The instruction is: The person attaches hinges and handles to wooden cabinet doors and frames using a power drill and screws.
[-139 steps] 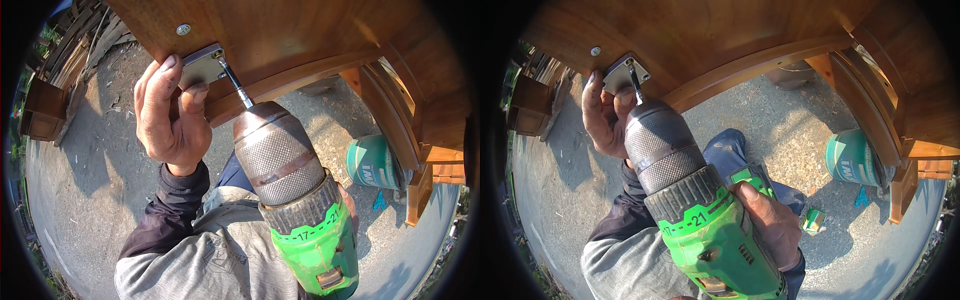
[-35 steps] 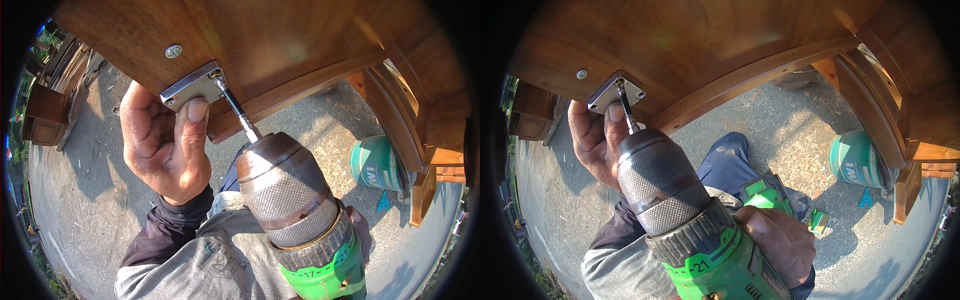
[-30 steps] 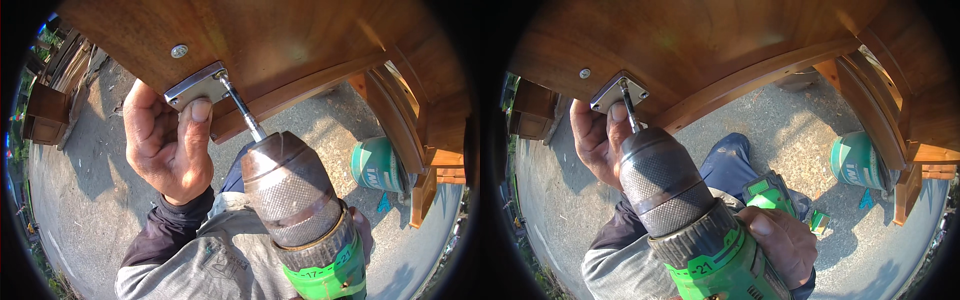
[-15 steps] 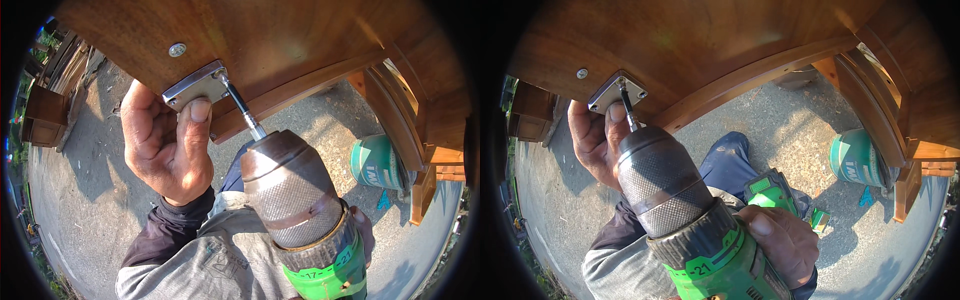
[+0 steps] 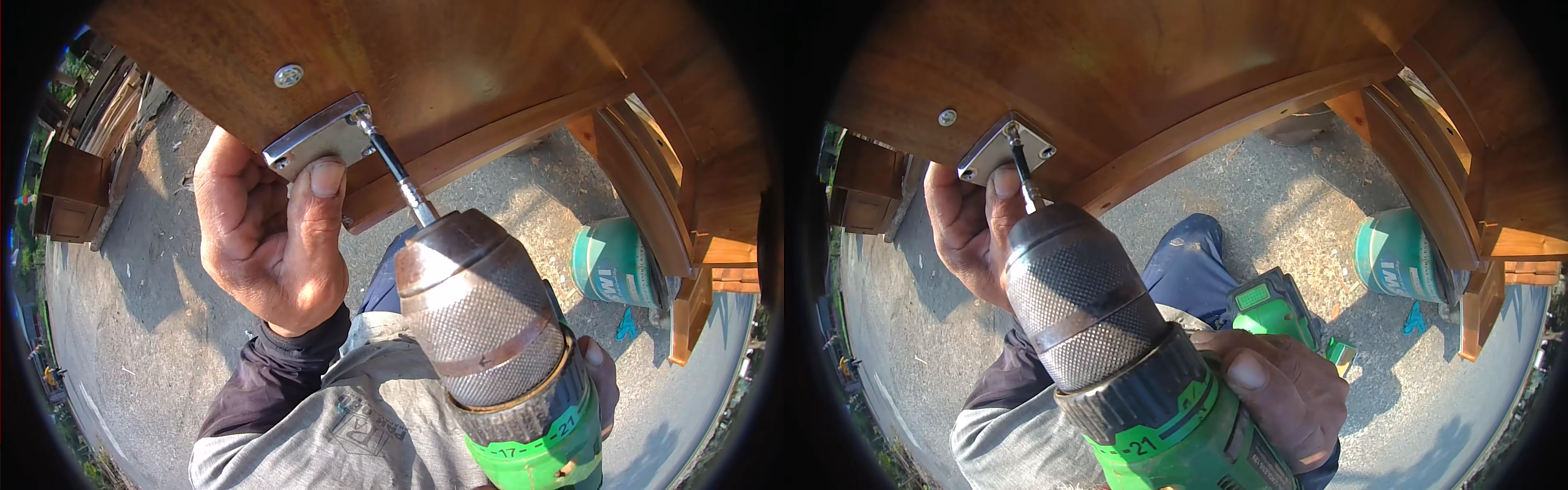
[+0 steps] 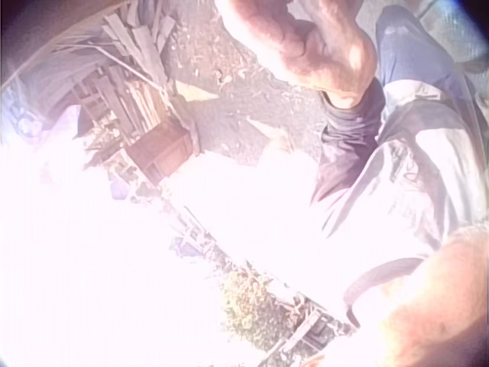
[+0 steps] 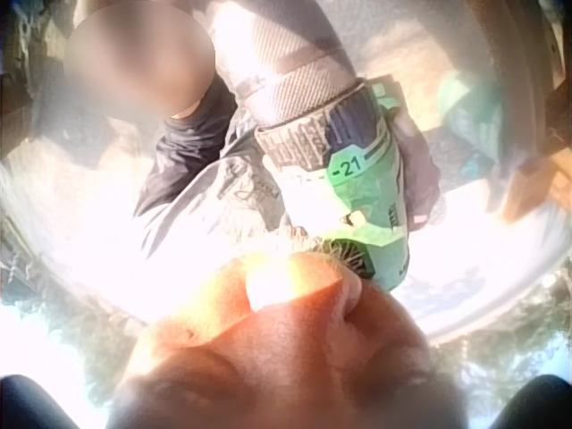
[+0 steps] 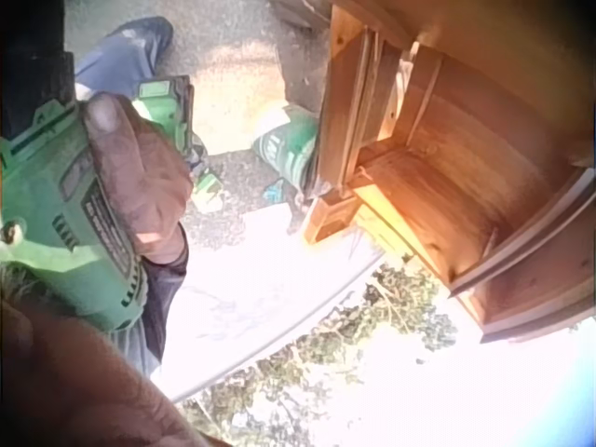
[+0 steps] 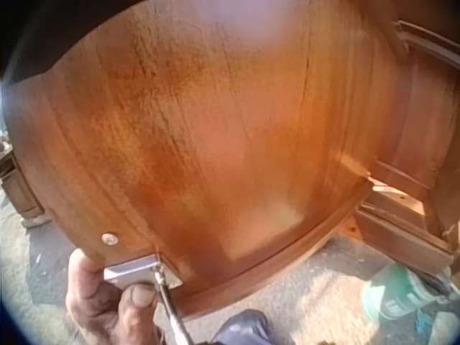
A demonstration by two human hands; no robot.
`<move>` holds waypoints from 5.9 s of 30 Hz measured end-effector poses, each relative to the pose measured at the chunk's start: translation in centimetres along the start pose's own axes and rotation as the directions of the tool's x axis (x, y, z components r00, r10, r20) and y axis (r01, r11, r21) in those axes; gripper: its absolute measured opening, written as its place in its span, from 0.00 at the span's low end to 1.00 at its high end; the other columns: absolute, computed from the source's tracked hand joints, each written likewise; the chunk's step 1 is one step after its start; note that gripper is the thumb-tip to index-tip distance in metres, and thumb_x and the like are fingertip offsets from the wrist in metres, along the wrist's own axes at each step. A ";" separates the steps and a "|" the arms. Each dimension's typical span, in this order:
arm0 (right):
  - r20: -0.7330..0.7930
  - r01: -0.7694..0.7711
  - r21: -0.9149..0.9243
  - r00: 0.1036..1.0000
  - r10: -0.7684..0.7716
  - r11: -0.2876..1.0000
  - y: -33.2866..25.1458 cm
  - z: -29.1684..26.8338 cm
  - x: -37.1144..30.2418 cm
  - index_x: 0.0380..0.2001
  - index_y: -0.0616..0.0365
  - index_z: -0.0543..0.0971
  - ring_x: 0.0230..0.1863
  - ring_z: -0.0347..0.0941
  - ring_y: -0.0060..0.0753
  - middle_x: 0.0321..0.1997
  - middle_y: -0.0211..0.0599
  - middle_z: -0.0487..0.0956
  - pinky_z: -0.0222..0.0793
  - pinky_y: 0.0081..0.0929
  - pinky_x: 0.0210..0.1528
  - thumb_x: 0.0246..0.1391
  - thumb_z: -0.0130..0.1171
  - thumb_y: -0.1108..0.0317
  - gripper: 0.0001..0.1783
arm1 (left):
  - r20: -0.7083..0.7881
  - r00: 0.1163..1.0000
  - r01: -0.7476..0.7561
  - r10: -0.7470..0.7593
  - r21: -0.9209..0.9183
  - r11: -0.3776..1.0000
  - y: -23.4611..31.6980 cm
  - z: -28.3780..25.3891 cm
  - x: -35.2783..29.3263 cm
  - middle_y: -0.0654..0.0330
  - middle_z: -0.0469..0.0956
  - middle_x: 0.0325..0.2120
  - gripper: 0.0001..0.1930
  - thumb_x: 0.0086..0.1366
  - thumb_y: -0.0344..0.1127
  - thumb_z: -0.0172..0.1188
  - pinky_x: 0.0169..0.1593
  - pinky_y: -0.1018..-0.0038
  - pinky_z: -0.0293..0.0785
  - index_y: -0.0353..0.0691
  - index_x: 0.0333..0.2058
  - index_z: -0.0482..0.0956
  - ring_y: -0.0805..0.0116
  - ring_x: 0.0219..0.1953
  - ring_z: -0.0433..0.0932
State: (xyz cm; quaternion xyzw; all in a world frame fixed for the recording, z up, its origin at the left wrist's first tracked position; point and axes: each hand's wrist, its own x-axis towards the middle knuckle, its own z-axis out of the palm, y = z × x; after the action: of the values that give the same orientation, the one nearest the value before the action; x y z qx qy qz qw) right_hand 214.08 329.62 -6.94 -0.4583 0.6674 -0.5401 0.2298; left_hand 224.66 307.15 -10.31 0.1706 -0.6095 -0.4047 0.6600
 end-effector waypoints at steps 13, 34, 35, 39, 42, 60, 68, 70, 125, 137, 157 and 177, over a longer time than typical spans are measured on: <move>-0.060 0.154 -0.076 0.985 -0.159 0.985 0.1 0.3 0.9 0.55 0.51 0.77 0.33 0.82 0.40 0.38 0.52 0.83 0.77 0.31 0.34 0.61 0.56 0.71 0.18 | -0.026 1.000 0.012 -0.011 0.029 1.000 0.3 0.1 0.1 0.51 0.79 0.44 0.25 0.63 0.25 0.64 0.54 0.75 0.71 0.24 0.57 0.67 0.69 0.46 0.78; -0.083 0.295 -0.208 0.945 -0.317 0.933 -0.7 1.0 2.3 0.53 0.54 0.77 0.33 0.82 0.40 0.38 0.50 0.83 0.77 0.33 0.36 0.55 0.61 0.74 0.21 | 0.134 0.991 0.006 -0.026 0.143 0.990 0.3 -0.8 0.6 0.49 0.79 0.46 0.25 0.63 0.23 0.63 0.51 0.72 0.74 0.24 0.58 0.66 0.66 0.46 0.79; -0.082 0.297 -0.224 0.943 -0.322 0.928 -0.6 0.9 2.3 0.53 0.54 0.77 0.33 0.82 0.40 0.38 0.50 0.83 0.77 0.32 0.36 0.54 0.61 0.74 0.21 | 0.114 0.993 -0.005 -0.009 0.122 0.993 0.2 -0.5 0.6 0.49 0.79 0.44 0.25 0.63 0.23 0.63 0.50 0.73 0.75 0.24 0.57 0.67 0.67 0.45 0.79; -0.048 0.295 -0.315 0.944 -0.326 0.902 -0.7 -0.2 1.6 0.52 0.56 0.78 0.33 0.82 0.40 0.38 0.49 0.83 0.77 0.32 0.37 0.52 0.63 0.76 0.22 | 0.076 0.994 0.068 -0.077 0.119 0.991 0.4 -0.5 0.6 0.50 0.80 0.42 0.24 0.63 0.24 0.63 0.49 0.73 0.76 0.24 0.56 0.68 0.67 0.43 0.80; -0.046 0.283 -0.353 0.947 -0.318 0.892 0.1 -0.5 1.2 0.51 0.56 0.78 0.33 0.82 0.40 0.38 0.48 0.83 0.77 0.32 0.37 0.50 0.64 0.77 0.22 | 0.096 0.995 -0.022 0.013 0.098 0.995 0.0 -0.5 0.7 0.50 0.80 0.41 0.24 0.62 0.23 0.63 0.47 0.74 0.76 0.23 0.55 0.69 0.68 0.41 0.80; -0.256 0.089 -0.836 0.809 -0.528 0.542 4.0 -3.3 -3.7 0.48 0.67 0.77 0.40 0.79 0.40 0.45 0.46 0.81 0.77 0.35 0.43 0.51 0.69 0.63 0.25 | 0.123 0.989 -0.111 0.086 0.216 0.970 -0.9 -1.1 1.3 0.49 0.80 0.42 0.20 0.64 0.26 0.61 0.49 0.71 0.77 0.28 0.55 0.71 0.66 0.43 0.81; -0.666 -0.222 -0.178 0.744 0.048 0.959 12.7 -4.3 -9.8 0.47 0.64 0.80 0.41 0.77 0.38 0.46 0.42 0.82 0.74 0.34 0.45 0.52 0.70 0.65 0.21 | 0.176 0.984 0.014 0.005 -0.112 0.994 -1.1 -1.7 1.6 0.49 0.81 0.44 0.26 0.61 0.26 0.66 0.50 0.70 0.78 0.33 0.57 0.68 0.65 0.44 0.82; -0.648 -0.297 0.110 0.702 0.295 0.948 12.6 -3.9 -11.1 0.39 0.63 0.80 0.35 0.75 0.31 0.35 0.35 0.79 0.73 0.30 0.40 0.52 0.68 0.67 0.14 | 0.301 0.950 0.096 -0.077 -0.048 0.994 -0.7 -2.5 1.3 0.56 0.77 0.46 0.30 0.59 0.29 0.70 0.54 0.71 0.74 0.34 0.58 0.68 0.69 0.48 0.77; -0.753 -0.790 -0.421 0.578 0.315 0.446 44.3 -7.2 -24.8 0.66 0.60 0.63 0.41 0.77 0.55 0.43 0.54 0.72 0.76 0.44 0.43 0.47 0.58 0.75 0.39 | 0.055 0.907 0.420 -0.417 -0.093 0.903 0.4 -1.0 -2.4 0.56 0.78 0.46 0.23 0.70 0.55 0.51 0.57 0.59 0.71 0.43 0.49 0.76 0.63 0.52 0.75; -0.745 -0.847 -0.228 0.469 0.473 0.480 48.0 -5.7 -24.0 0.69 0.51 0.61 0.46 0.75 0.64 0.53 0.62 0.70 0.76 0.48 0.47 0.49 0.57 0.75 0.41 | 0.496 0.769 -0.560 0.403 0.827 0.049 1.2 -2.0 -2.4 0.52 0.81 0.45 0.10 0.69 0.35 0.56 0.47 0.67 0.76 0.39 0.45 0.78 0.53 0.45 0.80; -0.699 -0.885 -0.462 0.399 0.594 0.050 53.0 -21.5 -38.8 0.32 0.55 0.86 0.42 0.83 0.42 0.39 0.40 0.86 0.79 0.39 0.39 0.53 0.54 0.67 0.12 | 0.270 0.898 0.276 -0.347 0.266 0.923 -1.5 5.9 -17.0 0.50 0.77 0.49 0.18 0.69 0.43 0.54 0.55 0.61 0.69 0.37 0.50 0.74 0.50 0.50 0.75; -0.745 -0.885 -0.466 0.388 0.542 -0.006 54.0 -22.7 -39.4 0.32 0.55 0.87 0.38 0.84 0.41 0.37 0.41 0.86 0.80 0.37 0.38 0.55 0.54 0.69 0.12 | 0.199 0.742 0.649 -0.640 0.027 0.761 -2.1 3.5 -16.6 0.47 0.73 0.56 0.28 0.69 0.54 0.53 0.63 0.56 0.63 0.37 0.58 0.70 0.46 0.58 0.69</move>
State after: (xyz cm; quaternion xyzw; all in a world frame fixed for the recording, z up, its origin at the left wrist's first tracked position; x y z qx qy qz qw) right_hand 194.99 374.89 -57.62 0.0234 0.9946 -0.0107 0.1004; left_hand 221.83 319.13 -22.20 0.3154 -0.5659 -0.6356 0.4199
